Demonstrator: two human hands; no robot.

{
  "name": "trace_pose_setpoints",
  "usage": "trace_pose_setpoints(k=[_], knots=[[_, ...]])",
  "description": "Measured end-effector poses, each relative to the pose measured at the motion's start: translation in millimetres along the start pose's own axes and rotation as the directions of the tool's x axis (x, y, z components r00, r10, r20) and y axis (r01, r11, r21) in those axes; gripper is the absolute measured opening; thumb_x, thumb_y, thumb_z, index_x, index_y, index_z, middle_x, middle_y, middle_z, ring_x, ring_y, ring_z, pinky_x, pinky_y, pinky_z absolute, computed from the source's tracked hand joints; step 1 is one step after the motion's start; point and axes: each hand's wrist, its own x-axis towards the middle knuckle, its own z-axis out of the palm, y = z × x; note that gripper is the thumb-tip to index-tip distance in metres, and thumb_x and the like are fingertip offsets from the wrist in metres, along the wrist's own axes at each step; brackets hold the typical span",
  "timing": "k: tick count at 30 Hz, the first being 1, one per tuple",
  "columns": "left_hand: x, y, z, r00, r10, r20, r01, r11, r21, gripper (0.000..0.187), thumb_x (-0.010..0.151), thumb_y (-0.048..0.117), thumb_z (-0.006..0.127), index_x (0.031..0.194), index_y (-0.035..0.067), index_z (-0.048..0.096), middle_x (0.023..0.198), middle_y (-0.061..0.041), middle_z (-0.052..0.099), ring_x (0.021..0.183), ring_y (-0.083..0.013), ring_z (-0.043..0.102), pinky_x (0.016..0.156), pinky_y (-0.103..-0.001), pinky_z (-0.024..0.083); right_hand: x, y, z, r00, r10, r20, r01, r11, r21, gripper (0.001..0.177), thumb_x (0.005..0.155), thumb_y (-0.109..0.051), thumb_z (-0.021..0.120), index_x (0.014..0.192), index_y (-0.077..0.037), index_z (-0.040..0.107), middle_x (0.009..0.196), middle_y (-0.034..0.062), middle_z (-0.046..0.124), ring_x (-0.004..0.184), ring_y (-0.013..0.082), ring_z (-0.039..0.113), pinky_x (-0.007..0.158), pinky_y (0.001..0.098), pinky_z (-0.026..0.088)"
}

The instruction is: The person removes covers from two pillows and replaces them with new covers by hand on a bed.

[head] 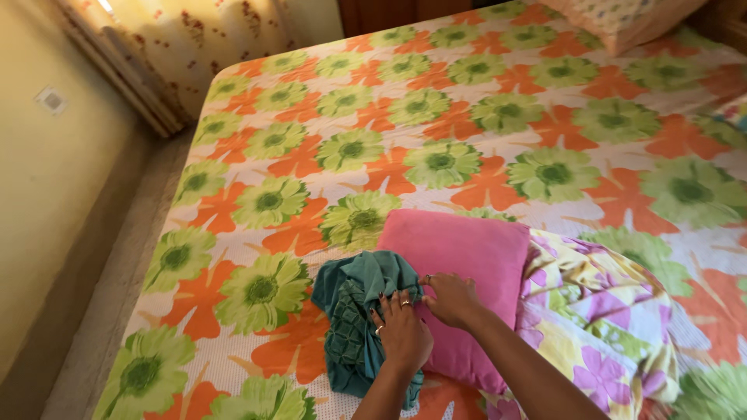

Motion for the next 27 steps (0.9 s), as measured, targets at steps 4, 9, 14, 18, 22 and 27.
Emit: trace_pose_setpoints(k=[4,9,14,18,22,27], knots=[[15.3,-8.8,11.6,0.999,-0.038,0.002,0.038,0.999,0.033,0.069,0.087,0.017,0.063,0.149,0.001,0.038,0.156,-0.018,0.037,0.151,-0.0421,0.021,0.119,-0.065,0.012,21.1,9.1,25.6,0.997,-0.06,0.05,0.061,0.998,-0.012,0.047,0.092,-0.036,0.066,0.137,-0.025,0.06,0.137,0.0062,0.06,0.132,0.0293,0.054,0.106,0.0596,0.043],[23.1,-22.4,16.5,1.0,-0.02,0.006,0.019,0.99,0.139,0.068,0.087,0.015,0.062,0.15,0.003,0.04,0.152,-0.014,0.044,0.134,-0.0346,0.048,0.116,-0.062,0.028,24.9,37.6,58.4,0.982,-0.187,-0.028,0.185,0.982,-0.045,0.051,0.092,-0.031,0.066,0.141,-0.02,0.054,0.133,0.0039,0.061,0.127,0.0269,0.054,0.09,0.055,0.053],[33.6,-35.9,6.6,0.986,-0.159,0.046,0.155,0.985,0.081,0.048,0.087,0.025,0.069,0.13,0.008,0.057,0.125,-0.012,0.063,0.108,-0.0329,0.065,0.098,-0.053,0.045,21.3,21.7,55.0,0.996,-0.091,-0.009,0.089,0.985,-0.145,0.052,0.092,-0.04,0.066,0.14,-0.028,0.052,0.132,0.0004,0.056,0.127,0.0224,0.051,0.09,0.0542,0.051],[45.3,-40.5,-12.2,0.995,-0.037,-0.089,0.024,0.99,-0.137,0.018,0.092,0.027,0.068,0.101,0.012,0.072,0.097,-0.014,0.075,0.093,-0.0369,0.07,0.084,-0.054,0.05,16.9,8.1,52.2,0.995,-0.046,-0.092,0.034,0.991,-0.127,0.057,0.081,-0.039,0.073,0.135,-0.025,0.059,0.133,0.0042,0.057,0.123,0.027,0.051,0.089,0.0574,0.048],[51.6,-24.7,-45.7,0.995,0.024,-0.096,-0.052,0.954,-0.294,0.025,0.092,0.034,0.071,0.103,0.012,0.073,0.092,-0.017,0.075,0.089,-0.0388,0.071,0.078,-0.052,0.055,35.5,22.8,41.9,0.982,0.091,-0.164,-0.043,0.959,0.279,0.028,0.093,-0.028,0.058,0.116,-0.018,0.07,0.106,0.0086,0.072,0.105,0.0314,0.068,0.083,0.051,0.055],[55.6,-18.2,-93.4,0.974,0.205,-0.096,-0.224,0.932,-0.283,0.063,0.073,0.038,0.085,0.124,0.005,0.066,0.094,-0.02,0.073,0.089,-0.0409,0.07,0.074,-0.052,0.055,40.4,37.1,-8.5,0.909,0.273,-0.316,0.024,0.722,0.691,0.023,0.1,-0.023,0.056,0.109,-0.005,0.067,0.089,0.0175,0.075,0.083,0.0363,0.072,0.071,0.0459,0.055]])
